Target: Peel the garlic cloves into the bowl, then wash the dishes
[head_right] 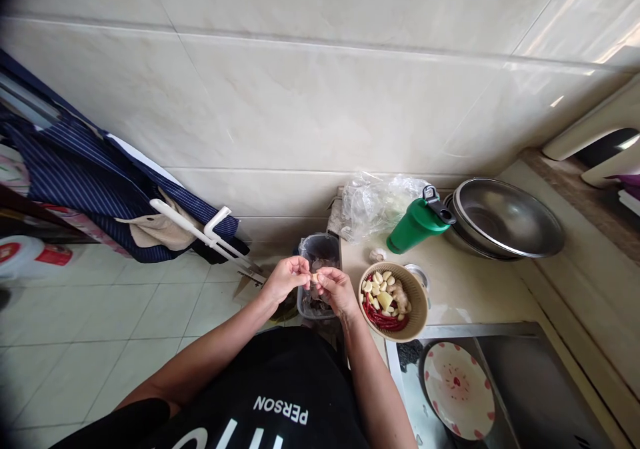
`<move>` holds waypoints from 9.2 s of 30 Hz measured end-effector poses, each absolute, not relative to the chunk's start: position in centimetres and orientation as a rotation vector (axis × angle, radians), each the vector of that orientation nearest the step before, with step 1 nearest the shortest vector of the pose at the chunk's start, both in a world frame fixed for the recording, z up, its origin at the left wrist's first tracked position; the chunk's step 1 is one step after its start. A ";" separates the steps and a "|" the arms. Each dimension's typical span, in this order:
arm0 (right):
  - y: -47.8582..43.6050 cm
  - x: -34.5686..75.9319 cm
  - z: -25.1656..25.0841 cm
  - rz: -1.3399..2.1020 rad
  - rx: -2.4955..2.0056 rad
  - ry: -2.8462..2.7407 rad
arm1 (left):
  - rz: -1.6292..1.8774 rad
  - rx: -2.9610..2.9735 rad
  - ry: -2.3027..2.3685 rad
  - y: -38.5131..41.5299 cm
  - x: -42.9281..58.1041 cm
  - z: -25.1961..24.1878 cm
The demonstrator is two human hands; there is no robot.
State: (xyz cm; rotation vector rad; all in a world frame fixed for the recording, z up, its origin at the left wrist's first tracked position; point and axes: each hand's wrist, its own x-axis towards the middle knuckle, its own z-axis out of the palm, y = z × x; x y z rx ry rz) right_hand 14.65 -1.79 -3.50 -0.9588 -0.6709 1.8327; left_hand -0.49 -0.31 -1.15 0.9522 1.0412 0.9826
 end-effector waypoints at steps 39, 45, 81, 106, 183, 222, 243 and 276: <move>-2.0 14.2 -4.6 1.291 -1.147 -0.998 | 0.941 0.618 1.113 0.0 0.7 -1.4; -1.9 14.3 -4.4 1.199 -1.160 -1.121 | 0.927 0.547 1.074 0.0 0.3 -1.3; -1.6 13.3 -4.1 1.641 -0.910 -0.342 | 0.917 1.411 1.550 1.6 0.6 -6.7; -2.0 13.8 -3.7 1.247 -1.255 -0.981 | 0.966 1.007 1.151 0.3 1.1 -2.2; -2.8 13.6 -1.8 0.598 -1.317 -1.771 | 1.142 0.800 1.176 -0.1 1.2 -1.4; -1.4 13.9 -4.7 1.617 -1.008 -0.463 | 1.120 1.258 1.308 0.6 1.0 -3.7; -2.0 13.3 -3.7 1.273 -1.172 -0.835 | 1.173 1.100 1.240 0.3 1.1 -1.8; -2.1 14.0 -3.3 1.468 -0.940 -0.635 | 1.159 1.486 1.123 0.4 1.3 -0.9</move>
